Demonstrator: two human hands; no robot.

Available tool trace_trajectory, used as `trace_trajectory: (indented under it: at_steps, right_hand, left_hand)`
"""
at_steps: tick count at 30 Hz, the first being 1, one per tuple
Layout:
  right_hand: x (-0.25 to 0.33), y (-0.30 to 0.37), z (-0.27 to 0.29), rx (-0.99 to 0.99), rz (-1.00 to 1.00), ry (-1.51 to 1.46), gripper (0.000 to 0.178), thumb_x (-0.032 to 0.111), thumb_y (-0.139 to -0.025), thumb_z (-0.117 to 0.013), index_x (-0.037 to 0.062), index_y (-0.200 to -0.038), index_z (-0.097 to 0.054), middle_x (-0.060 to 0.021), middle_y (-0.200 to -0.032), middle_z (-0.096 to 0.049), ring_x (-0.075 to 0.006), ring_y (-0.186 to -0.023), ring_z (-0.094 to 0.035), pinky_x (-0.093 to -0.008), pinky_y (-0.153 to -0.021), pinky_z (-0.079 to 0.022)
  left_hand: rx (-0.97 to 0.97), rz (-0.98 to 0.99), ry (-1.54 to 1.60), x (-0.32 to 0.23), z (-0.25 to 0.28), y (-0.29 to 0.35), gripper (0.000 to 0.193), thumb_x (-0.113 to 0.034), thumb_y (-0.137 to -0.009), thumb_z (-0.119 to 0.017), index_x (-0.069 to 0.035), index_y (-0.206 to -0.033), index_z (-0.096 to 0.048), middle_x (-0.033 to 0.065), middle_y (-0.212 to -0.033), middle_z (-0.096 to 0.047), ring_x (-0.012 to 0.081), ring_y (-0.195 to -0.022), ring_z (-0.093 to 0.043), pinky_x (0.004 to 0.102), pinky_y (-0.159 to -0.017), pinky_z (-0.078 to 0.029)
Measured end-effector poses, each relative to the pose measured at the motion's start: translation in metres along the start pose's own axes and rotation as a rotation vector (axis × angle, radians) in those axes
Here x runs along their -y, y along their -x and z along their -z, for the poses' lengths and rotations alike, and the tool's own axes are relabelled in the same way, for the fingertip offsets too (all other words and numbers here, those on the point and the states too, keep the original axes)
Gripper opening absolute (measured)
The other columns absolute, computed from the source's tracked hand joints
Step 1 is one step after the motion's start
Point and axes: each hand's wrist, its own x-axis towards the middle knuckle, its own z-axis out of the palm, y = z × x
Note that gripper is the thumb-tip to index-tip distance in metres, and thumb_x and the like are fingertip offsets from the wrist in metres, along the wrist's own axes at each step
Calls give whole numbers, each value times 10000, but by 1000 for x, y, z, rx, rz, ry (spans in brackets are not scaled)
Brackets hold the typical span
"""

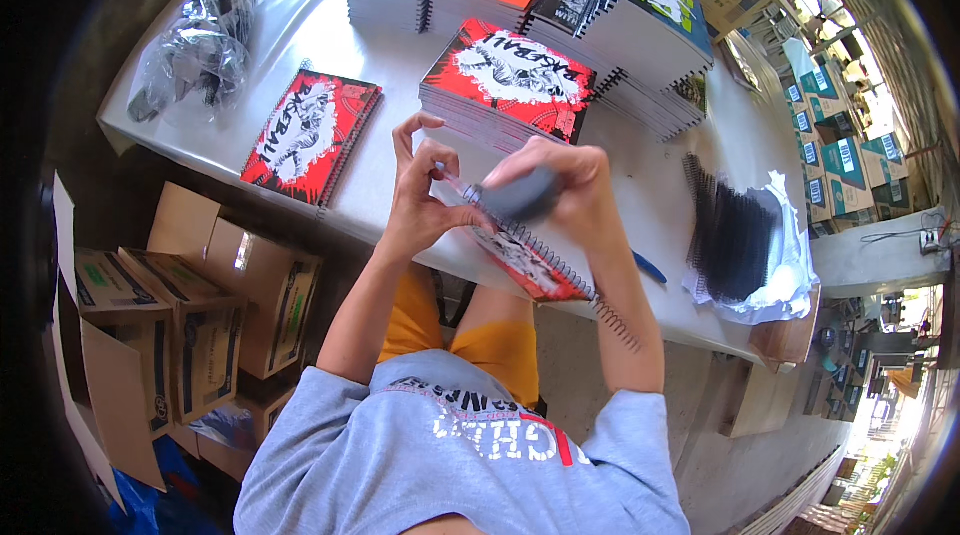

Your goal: The person binds notebooks by threading plastic spirals through punched holes in the pages and covers using their hands and a pair of pliers, then places the finished notebooks into a cardboard box.

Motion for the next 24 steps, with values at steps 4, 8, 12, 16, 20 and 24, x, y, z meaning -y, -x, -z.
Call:
trace_trajectory:
  at_steps: [4, 8, 12, 16, 20, 24]
  right_hand:
    - [-17, 6, -9, 35, 72, 333, 200, -84, -670, -627, 36, -814, -697, -62, -774, -683, -117, -727, -607, -267, -660, -483]
    - [-18, 8, -7, 6, 253, -141, 215, -76, -665, -622, 29, -836, -698, -73, -754, -671, -145, -689, -607, -280, -654, -486]
    - [-11, -3, -10, 7, 99, 114, 210, -64, -662, -637, 19, -845, -696, -76, -774, -675, -139, -694, -605, -271, -662, -477]
    - [-25, -7, -2, 44, 158, 16, 205, -57, -654, -656, 9, -845, -691, -74, -777, -674, -144, -706, -604, -272, -666, -472]
    - [-18, -9, -1, -92, -50, 194, 243, -91, -644, -644, 18, -855, -694, -57, -771, -669, -128, -750, -600, -260, -701, -466]
    - [-16, -2, 5, -155, 70, 195, 256, -78, -691, -602, 20, -911, -687, -65, -788, -670, -108, -712, -585, -236, -666, -463]
  left_hand:
    - [5, -105, -86, 5, 2, 1, 662, -333, -376, -913, -86, -830, -499, 111, -1095, -366, 239, -1014, -421, 320, -686, -471]
    - [7, -15, -44, 7, -2, 3, 753, -326, -359, -920, -81, -905, -464, 107, -1070, -383, 224, -961, -443, 327, -723, -458]
    - [-63, 42, 197, 24, -7, -4, 936, -320, -326, -938, -68, -1003, -343, 82, -977, -394, 194, -871, -435, 319, -772, -428]
    - [75, 173, 190, 18, -9, -6, 946, -345, -315, -942, -68, -961, -309, 57, -886, -383, 196, -811, -421, 310, -752, -402]
    - [35, 161, 126, 18, -9, -8, 936, -341, -325, -941, -66, -959, -310, 61, -893, -387, 199, -812, -432, 306, -742, -412]
    - [12, 177, 148, 13, -7, 3, 881, -305, -390, -933, -68, -970, -313, 61, -895, -396, 189, -805, -443, 304, -728, -425]
